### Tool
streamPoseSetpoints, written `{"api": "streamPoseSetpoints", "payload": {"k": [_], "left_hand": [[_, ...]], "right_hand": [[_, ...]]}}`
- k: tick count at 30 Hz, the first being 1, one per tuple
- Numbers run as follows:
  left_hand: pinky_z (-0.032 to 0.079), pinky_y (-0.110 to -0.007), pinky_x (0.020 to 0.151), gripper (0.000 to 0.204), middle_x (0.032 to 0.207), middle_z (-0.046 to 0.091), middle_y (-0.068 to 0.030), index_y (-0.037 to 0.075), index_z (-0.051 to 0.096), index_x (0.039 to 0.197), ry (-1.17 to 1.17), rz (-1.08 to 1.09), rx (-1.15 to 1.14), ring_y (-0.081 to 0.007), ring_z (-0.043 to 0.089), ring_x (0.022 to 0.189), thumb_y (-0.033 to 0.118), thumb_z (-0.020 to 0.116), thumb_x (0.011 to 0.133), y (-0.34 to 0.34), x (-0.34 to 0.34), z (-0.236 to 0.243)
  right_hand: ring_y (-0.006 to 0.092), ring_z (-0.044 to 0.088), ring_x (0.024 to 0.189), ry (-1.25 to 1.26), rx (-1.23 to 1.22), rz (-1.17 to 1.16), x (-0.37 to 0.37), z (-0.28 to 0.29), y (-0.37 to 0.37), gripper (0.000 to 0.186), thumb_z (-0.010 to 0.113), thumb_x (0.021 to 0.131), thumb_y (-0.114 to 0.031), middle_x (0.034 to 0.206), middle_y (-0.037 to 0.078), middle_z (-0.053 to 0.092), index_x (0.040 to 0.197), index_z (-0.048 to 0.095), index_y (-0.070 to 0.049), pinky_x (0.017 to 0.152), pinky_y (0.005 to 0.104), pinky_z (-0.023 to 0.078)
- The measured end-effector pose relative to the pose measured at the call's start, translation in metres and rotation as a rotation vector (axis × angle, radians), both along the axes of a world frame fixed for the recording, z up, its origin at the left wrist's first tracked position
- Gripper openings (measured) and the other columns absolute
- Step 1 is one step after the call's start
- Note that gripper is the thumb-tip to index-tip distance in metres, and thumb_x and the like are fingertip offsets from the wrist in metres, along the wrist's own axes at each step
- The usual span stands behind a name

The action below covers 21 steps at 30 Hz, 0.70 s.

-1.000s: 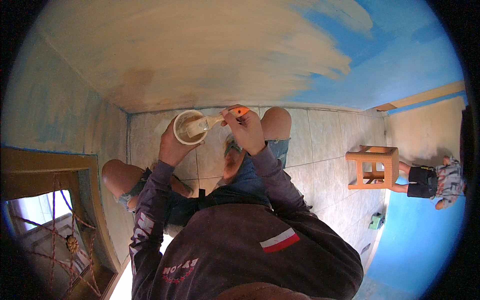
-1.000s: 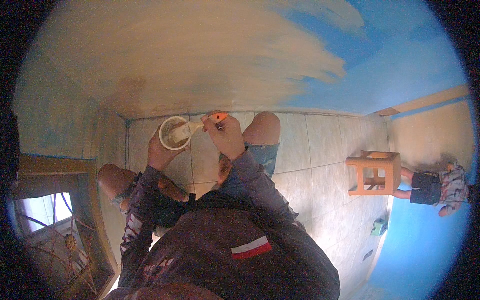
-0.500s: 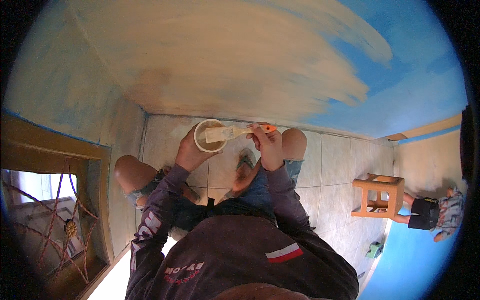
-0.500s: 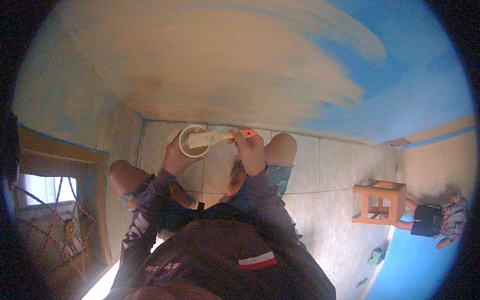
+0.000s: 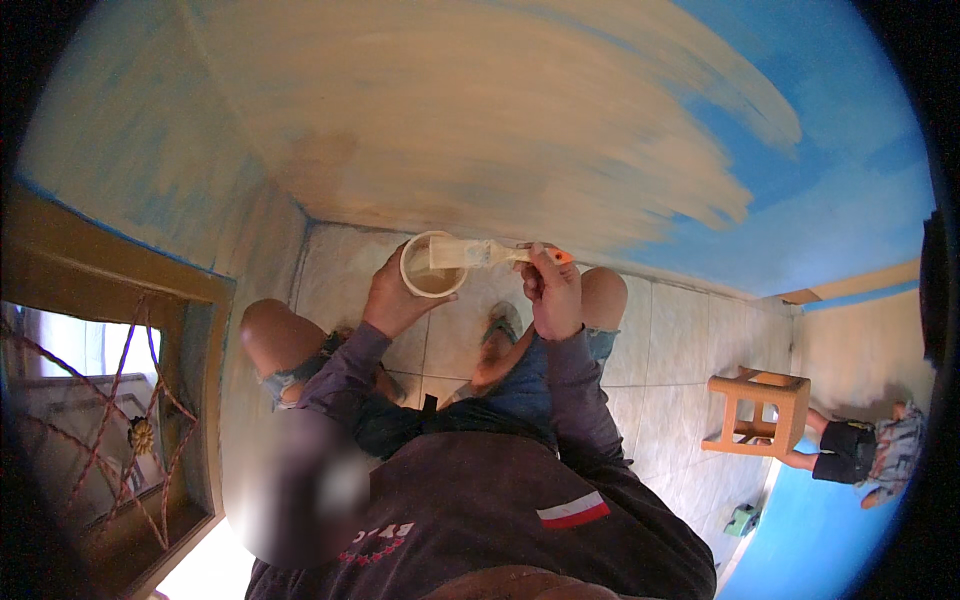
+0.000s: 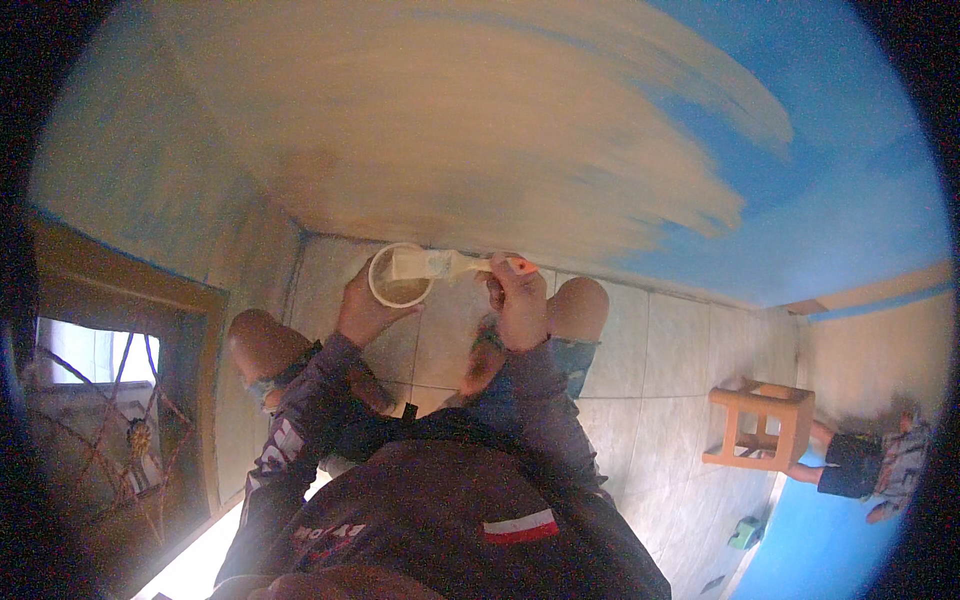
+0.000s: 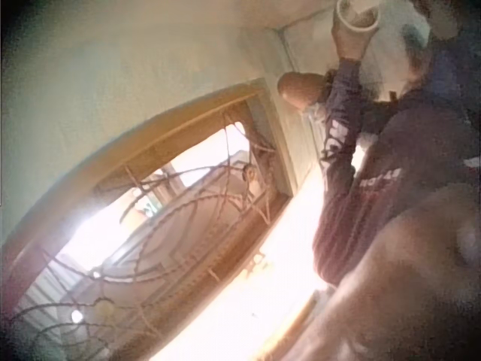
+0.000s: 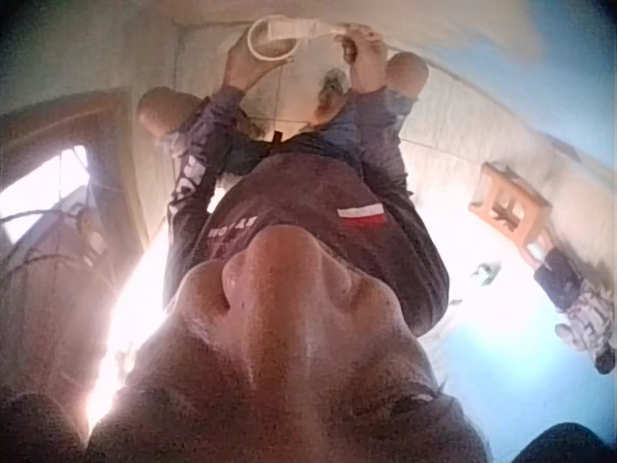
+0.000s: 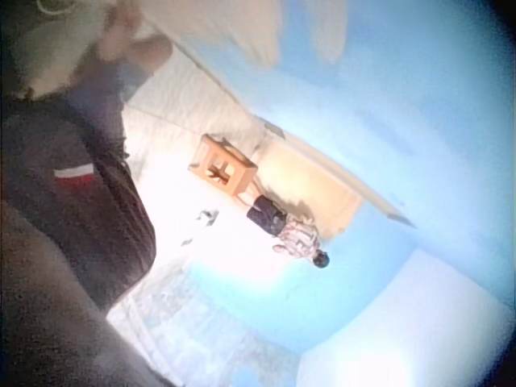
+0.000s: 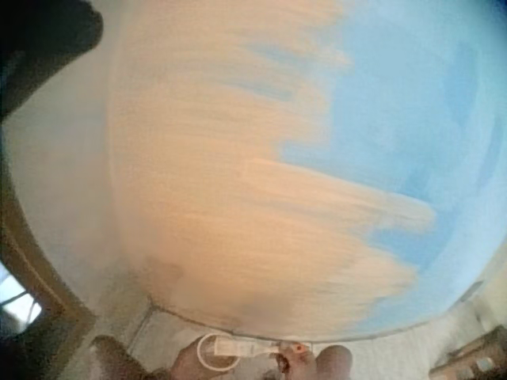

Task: The person sits on the floor and paints the ceiling with a brush, repeatedly dipping the brush into a small container of paint. The ceiling is partially painted blue, and the person applies a light-colored paint over it.

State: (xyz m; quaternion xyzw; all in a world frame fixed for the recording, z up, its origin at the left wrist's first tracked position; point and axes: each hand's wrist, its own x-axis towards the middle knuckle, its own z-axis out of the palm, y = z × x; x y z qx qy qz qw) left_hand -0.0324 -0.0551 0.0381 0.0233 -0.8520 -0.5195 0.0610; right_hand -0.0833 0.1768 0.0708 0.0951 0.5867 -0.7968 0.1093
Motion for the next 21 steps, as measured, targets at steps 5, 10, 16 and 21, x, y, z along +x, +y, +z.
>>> {"api": "streamPoseSetpoints", "payload": {"k": [5,10,16,21], "left_hand": [[0.053,-0.038,0.095,0.082,0.124,0.065,-0.0136,0.003,0.054,0.130,-0.001,0.024,-0.018,-0.0262,0.065,0.113,0.025,0.094,0.062,-0.001,0.001,0.003],[0.053,-0.037,0.095,0.082,0.123,0.065,-0.0135,0.004,0.055,0.129,0.006,0.018,-0.036,-0.0269,0.065,0.112,0.027,0.094,0.061,-0.001,-0.001,-0.001],[0.054,-0.037,0.094,0.082,0.123,0.065,-0.0133,0.006,0.055,0.129,0.015,0.025,-0.055,-0.0270,0.065,0.112,0.027,0.094,0.061,-0.002,-0.002,0.001],[0.054,-0.038,0.093,0.082,0.122,0.066,-0.0135,0.006,0.056,0.129,0.036,0.050,-0.029,-0.0273,0.065,0.111,0.027,0.094,0.060,-0.005,-0.001,-0.001]], "right_hand": [[0.0039,0.053,0.063,0.094,-0.159,-0.030,-0.024,0.018,-0.001,0.021,0.064,0.098,-0.026,0.081,0.003,0.066,0.103,0.066,-0.006,0.047,0.0174,0.034],[0.0044,0.052,0.067,0.340,-0.147,-0.035,-0.075,0.063,-0.012,0.028,0.061,0.100,-0.030,0.091,0.006,0.068,0.113,0.064,-0.006,0.050,0.0173,0.036],[0.0027,0.042,0.058,0.685,-0.038,-0.122,-0.132,0.118,-0.048,0.028,0.060,0.100,-0.027,0.085,0.003,0.067,0.114,0.065,-0.003,0.048,0.0190,0.033],[0.0015,0.044,0.059,0.862,0.087,-0.146,-0.156,0.133,-0.052,0.023,0.062,0.099,-0.021,0.093,0.004,0.071,0.114,0.067,-0.003,0.049,0.0187,0.034]]}}
